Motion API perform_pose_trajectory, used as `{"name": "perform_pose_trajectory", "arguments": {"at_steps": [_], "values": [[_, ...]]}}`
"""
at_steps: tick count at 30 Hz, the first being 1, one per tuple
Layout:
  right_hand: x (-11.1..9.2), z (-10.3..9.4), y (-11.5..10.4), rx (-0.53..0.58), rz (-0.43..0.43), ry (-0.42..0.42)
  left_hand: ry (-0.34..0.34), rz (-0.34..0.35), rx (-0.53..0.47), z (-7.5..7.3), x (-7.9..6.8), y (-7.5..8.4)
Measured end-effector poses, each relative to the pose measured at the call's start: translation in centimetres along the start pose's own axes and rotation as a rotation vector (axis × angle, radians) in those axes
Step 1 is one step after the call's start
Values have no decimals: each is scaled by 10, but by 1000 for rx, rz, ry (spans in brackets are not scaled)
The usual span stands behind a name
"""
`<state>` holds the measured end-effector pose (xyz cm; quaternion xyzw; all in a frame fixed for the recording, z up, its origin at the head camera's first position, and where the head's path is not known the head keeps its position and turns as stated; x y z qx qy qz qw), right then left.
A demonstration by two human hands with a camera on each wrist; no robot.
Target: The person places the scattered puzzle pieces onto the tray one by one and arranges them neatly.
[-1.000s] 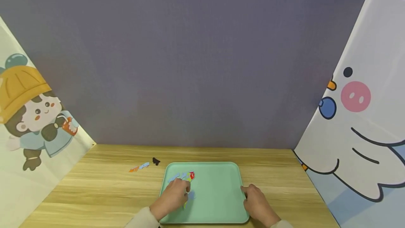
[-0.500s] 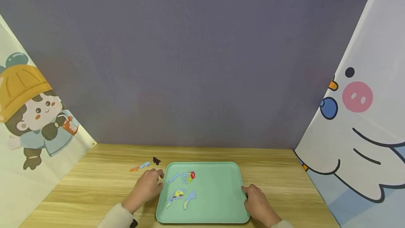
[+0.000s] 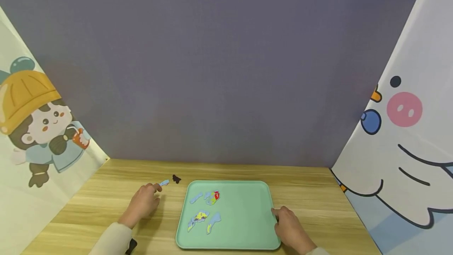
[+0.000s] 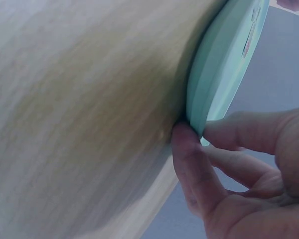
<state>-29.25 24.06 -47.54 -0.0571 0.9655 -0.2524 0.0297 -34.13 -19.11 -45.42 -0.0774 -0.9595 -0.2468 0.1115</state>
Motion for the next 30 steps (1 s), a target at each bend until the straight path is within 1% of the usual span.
{"name": "perform_pose_trajectory", "arguments": {"at_steps": [2, 6, 10, 14, 18, 21, 25, 30], "values": [[0, 0, 0, -1, 2, 2, 5, -10, 18, -1, 4, -8], [0, 1, 1, -9, 5, -1, 5, -38, 24, -1, 10, -21], [0, 2, 2, -4, 6, -15, -5, -57, 18, 1, 15, -32], [1, 3, 2, 7, 11, -21, -28, -78, 12, 3, 19, -37], [1, 2, 1, 7, 10, -21, -26, -85, 28, 1, 23, -40], [1, 2, 1, 6, 12, -23, -43, -94, 26, 2, 25, -44], [2, 2, 2, 10, 11, -20, -77, -113, -7, 4, 28, -48], [2, 2, 3, 10, -3, -3, -87, -116, -43, 6, 30, -52]]}}
Point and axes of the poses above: each hand's wrist, its own x-axis towards the middle knuckle, its own z-axis out of the palm, y = z × x, the point moved 6 cm from there along x, towards the middle knuckle, and after that the axes turned 6 degrees about -x, right-handed, at the moved point
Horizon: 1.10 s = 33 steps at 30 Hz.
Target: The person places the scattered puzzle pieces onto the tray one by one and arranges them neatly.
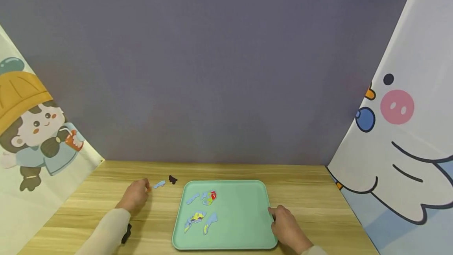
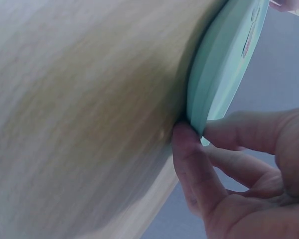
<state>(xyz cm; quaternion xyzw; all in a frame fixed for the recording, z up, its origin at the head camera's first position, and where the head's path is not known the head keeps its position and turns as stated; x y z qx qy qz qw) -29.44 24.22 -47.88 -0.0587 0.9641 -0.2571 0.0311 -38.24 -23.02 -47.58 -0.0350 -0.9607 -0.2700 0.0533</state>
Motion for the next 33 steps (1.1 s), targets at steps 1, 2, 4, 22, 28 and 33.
{"name": "perform_pose_trajectory", "arguments": {"at_steps": [1, 2, 4, 22, 28, 33], "values": [[0, 0, 0, 2, 0, 0, -3, -5, -9, 0, 0, -1], [0, 0, 0, 0, 0, -1, -5, -7, -17, 1, 0, -2], [0, 0, 0, -2, 1, -3, -10, -17, -48, 1, -2, -5], [0, -1, 1, -21, -3, 2, 149, 279, -133, -8, -6, 46], [-1, -1, 0, -12, -14, 9, 192, 442, -139, -10, -9, 81], [-1, -1, -1, -12, -9, 7, 219, 552, -164, -10, -14, 108]]}}
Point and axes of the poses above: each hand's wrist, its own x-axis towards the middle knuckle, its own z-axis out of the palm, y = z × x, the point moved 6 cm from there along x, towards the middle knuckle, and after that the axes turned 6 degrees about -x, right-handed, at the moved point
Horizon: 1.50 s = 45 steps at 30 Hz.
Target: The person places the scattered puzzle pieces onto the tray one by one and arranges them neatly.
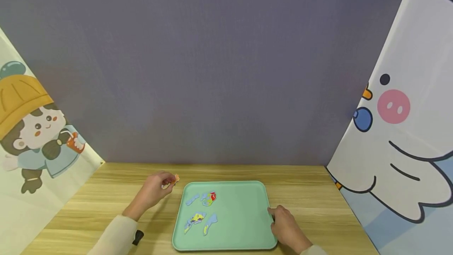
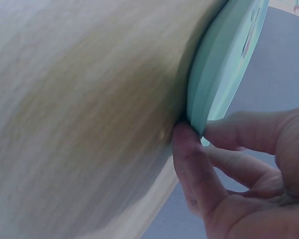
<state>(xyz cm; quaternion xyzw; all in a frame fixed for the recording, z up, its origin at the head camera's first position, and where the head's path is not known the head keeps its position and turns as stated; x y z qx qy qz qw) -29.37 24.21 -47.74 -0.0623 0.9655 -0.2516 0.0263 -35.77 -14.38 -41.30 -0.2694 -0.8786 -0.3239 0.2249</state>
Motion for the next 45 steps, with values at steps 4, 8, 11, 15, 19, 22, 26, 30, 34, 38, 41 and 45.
{"name": "perform_pose_trajectory", "arguments": {"at_steps": [4, 8, 11, 15, 19, 22, 26, 30, 34, 38, 41, 45], "values": [[0, 0, 1, -8, 15, -10, -5, 60, -10, 7, 8, 21], [1, 1, 3, -14, 25, -12, -23, 111, -40, 15, 15, 41], [1, 1, 3, -15, 25, -10, -39, 147, -42, 22, 19, 53], [0, 1, 2, -15, 29, -13, -77, 160, -36, 34, 24, 64], [0, 1, 2, -14, 27, -13, -149, 146, -47, 50, 28, 69], [0, 1, 1, -19, 19, -8, -223, 122, -62, 66, 31, 70], [-1, 1, 0, -14, 16, -6, -323, 51, -76, 88, 36, 71], [-1, 0, 0, -8, 9, 1, -415, -46, -111, 106, 40, 70], [0, 0, 0, -14, 1, 7, -472, -82, -102, 123, 43, 70], [-1, -1, 0, -25, 5, 8, -495, -78, -64, 137, 45, 72], [-1, -1, 0, -39, 11, 6, -498, -56, -21, 147, 45, 74], [0, 0, 1, -52, 27, -5, -490, -39, 6, 155, 43, 77]]}}
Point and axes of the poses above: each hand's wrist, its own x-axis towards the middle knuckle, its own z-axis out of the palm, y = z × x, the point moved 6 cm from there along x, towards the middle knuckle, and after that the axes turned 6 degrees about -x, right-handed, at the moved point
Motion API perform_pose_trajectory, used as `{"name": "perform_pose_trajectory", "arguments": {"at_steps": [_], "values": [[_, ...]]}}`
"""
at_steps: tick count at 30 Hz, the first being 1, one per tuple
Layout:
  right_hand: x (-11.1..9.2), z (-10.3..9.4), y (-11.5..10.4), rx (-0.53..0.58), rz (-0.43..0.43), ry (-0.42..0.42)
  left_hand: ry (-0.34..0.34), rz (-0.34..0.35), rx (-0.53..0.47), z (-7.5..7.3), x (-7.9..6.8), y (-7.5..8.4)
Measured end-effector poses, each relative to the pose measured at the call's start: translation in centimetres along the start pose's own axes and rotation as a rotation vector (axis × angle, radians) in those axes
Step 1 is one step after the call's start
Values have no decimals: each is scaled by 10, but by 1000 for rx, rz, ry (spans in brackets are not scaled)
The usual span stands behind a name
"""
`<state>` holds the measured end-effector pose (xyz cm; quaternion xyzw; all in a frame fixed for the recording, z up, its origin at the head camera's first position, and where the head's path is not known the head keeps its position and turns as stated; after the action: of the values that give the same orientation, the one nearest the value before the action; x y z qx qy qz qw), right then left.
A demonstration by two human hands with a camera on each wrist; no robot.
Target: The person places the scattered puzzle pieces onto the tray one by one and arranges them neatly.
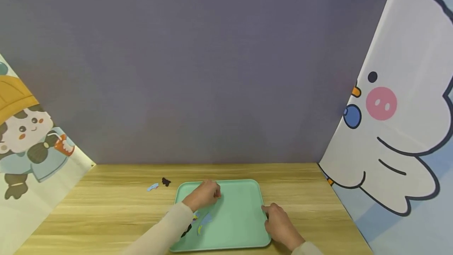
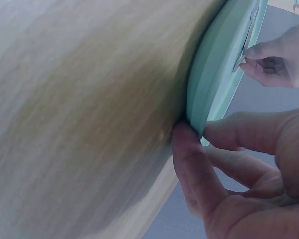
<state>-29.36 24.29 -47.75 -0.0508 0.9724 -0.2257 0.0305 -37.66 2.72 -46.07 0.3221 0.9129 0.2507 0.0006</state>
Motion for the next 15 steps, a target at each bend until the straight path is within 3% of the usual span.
{"name": "perform_pose_trajectory", "arguments": {"at_steps": [7, 15], "values": [[0, -1, -1, 7, 7, -2, 18, 5, 13, 1, 5, 6], [-1, -2, -4, 7, -7, 16, 15, 23, 5, 13, 12, 11]]}}
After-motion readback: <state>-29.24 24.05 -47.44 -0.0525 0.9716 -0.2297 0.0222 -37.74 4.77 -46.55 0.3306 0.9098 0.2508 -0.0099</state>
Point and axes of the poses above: each hand's wrist, its own x-axis towards the middle knuckle, its own z-axis out of the palm, y = z × x, the point moved 6 cm from there along x, towards the middle knuckle, and after that the axes turned 6 degrees about -x, right-handed, at the moved point
